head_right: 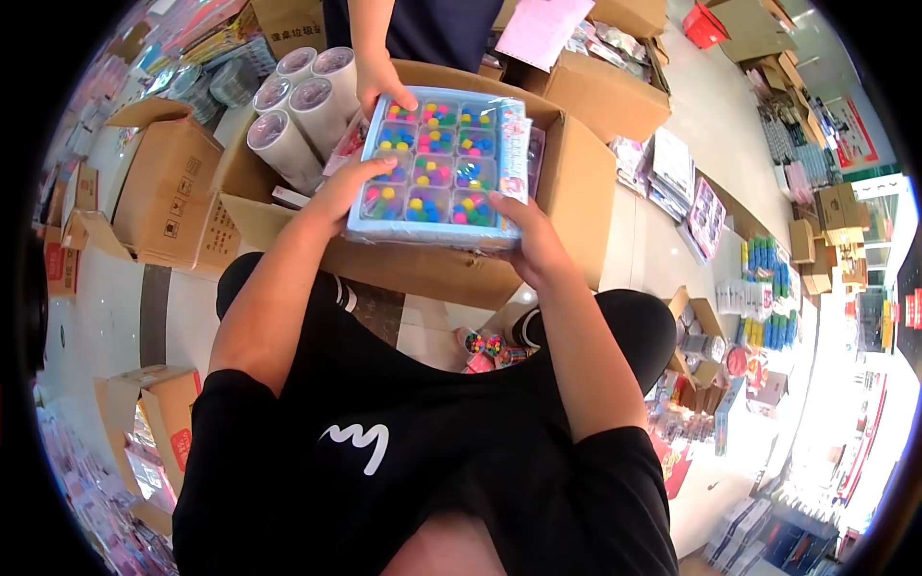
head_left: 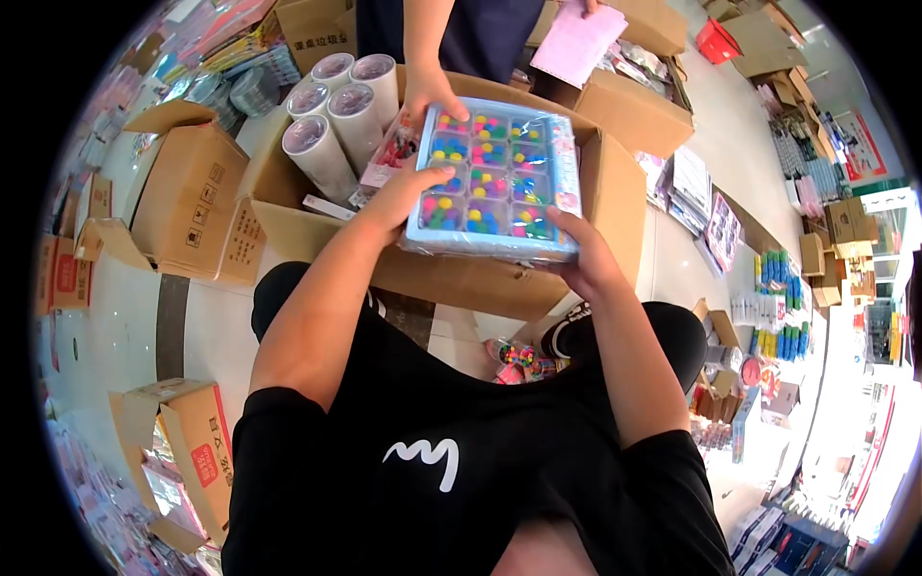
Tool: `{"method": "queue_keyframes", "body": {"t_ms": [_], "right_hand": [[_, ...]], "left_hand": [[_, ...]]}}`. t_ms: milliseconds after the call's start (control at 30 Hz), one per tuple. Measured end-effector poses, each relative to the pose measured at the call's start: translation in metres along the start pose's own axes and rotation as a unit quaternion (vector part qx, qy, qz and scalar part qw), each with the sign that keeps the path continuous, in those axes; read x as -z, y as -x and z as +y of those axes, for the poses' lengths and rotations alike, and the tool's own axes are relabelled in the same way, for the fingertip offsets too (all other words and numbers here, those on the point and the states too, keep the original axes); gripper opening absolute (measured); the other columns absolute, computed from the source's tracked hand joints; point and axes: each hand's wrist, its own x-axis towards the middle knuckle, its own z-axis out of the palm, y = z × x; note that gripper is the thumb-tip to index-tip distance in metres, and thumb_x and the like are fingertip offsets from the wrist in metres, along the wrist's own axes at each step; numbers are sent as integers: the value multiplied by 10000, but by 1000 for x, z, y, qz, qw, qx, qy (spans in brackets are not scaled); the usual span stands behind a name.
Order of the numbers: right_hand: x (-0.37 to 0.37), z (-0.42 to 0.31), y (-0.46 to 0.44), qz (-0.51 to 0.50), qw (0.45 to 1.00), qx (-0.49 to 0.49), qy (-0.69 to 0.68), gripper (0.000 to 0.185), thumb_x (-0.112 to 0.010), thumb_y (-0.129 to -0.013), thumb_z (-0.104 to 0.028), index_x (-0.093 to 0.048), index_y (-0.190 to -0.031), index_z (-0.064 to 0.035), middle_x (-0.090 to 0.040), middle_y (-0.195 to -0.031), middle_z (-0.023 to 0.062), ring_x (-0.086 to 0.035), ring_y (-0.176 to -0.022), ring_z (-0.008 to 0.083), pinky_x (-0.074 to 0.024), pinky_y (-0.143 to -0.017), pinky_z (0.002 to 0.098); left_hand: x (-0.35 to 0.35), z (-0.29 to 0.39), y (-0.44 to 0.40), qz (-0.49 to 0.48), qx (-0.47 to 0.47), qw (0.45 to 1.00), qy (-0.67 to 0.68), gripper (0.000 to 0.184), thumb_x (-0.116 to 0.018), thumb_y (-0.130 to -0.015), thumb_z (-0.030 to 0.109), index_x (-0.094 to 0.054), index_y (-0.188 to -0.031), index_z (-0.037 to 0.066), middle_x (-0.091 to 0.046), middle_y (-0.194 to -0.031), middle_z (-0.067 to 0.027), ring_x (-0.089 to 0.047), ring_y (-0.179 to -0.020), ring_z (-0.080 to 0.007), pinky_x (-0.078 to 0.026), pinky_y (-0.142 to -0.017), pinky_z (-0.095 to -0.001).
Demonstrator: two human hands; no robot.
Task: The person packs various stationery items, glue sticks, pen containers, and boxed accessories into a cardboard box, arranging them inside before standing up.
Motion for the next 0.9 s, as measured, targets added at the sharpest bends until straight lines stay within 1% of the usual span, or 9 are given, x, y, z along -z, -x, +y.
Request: {"method": "queue_keyframes", "body": {"t_ms": [267,333,433,467,533,600,733,833,900], "right_hand": [[-40,42,-121,-50,993,55,-87,592,-681,-956,-267,-446,-1466,-79,-586,-1368,134,-586,-1264,297,-503,-1047,499],[-48,45,-141,-29,995,90,-29,786,-784,-874,-346,-392,-1482,-38,-519,-1429,161,-553,-1287,296,-461,-1073,475],[-47,42,-174,70,959,51,270,1047,-790,-744,-642,-436,-1472,23,-449,-1492,269,-456,-1379,386,-427,-1103,484],[-58,27,-164,123,914,10,386,1153,-760,-702,-754,-443,-1472,44,-426,-1509,305,-413,-1411,424,-406,-1120,490],[-55,34,-170,114,919,43,376,1284,-615,-687,-907,-415,-1495,71,-391,-1501,387,-326,-1454,499,-290,-1207,484],[-48,38,-171,101,917,70,380,1254,-604,-714,-898,-429,-1483,77,-405,-1487,397,-330,-1450,517,-294,-1206,495],[-15,50,-151,-4,962,146,230,1041,-612,-840,-770,-455,-1482,35,-458,-1471,357,-427,-1405,466,-366,-1156,498],[25,23,-83,-41,956,159,244,875,-641,-909,-642,-474,-1469,9,-541,-1408,301,-559,-1277,383,-473,-1049,470],[63,19,-45,-50,966,128,219,734,-668,-953,-516,-491,-1448,-4,-620,-1313,229,-655,-1091,287,-551,-907,410]], "left_hand": [[62,16,-40,69,-21,974,-216,491,-675,-947,286,-589,-1354,26,-681,-1232,-83,-646,-1107,-169,-498,-947,-330],[72,4,-47,111,-29,960,-255,424,-708,-929,283,-663,-1255,14,-727,-1109,-70,-673,-1005,-161,-511,-893,-328],[98,-7,-72,203,-101,910,-348,397,-766,-894,308,-717,-1155,13,-750,-984,-62,-689,-866,-159,-533,-806,-336],[94,-7,-70,230,-133,900,-347,400,-782,-884,324,-727,-1132,15,-753,-954,-57,-689,-836,-159,-536,-781,-336],[91,2,-75,284,-113,862,-404,492,-823,-848,412,-716,-1129,24,-748,-957,-50,-688,-835,-176,-540,-789,-350],[102,5,-86,303,-151,821,-461,605,-824,-826,495,-691,-1152,3,-738,-1033,-114,-691,-928,-246,-534,-847,-382],[75,16,-72,353,-168,774,-499,777,-765,-880,534,-536,-1401,6,-661,-1269,-150,-633,-1124,-231,-491,-956,-377],[78,-5,-63,334,-258,830,-364,805,-727,-929,511,-439,-1483,4,-633,-1320,-148,-589,-1203,-221,-464,-1005,-377],[60,-3,-44,323,-175,864,-345,804,-725,-938,493,-420,-1496,0,-615,-1348,-152,-570,-1240,-224,-449,-1034,-380]]}}
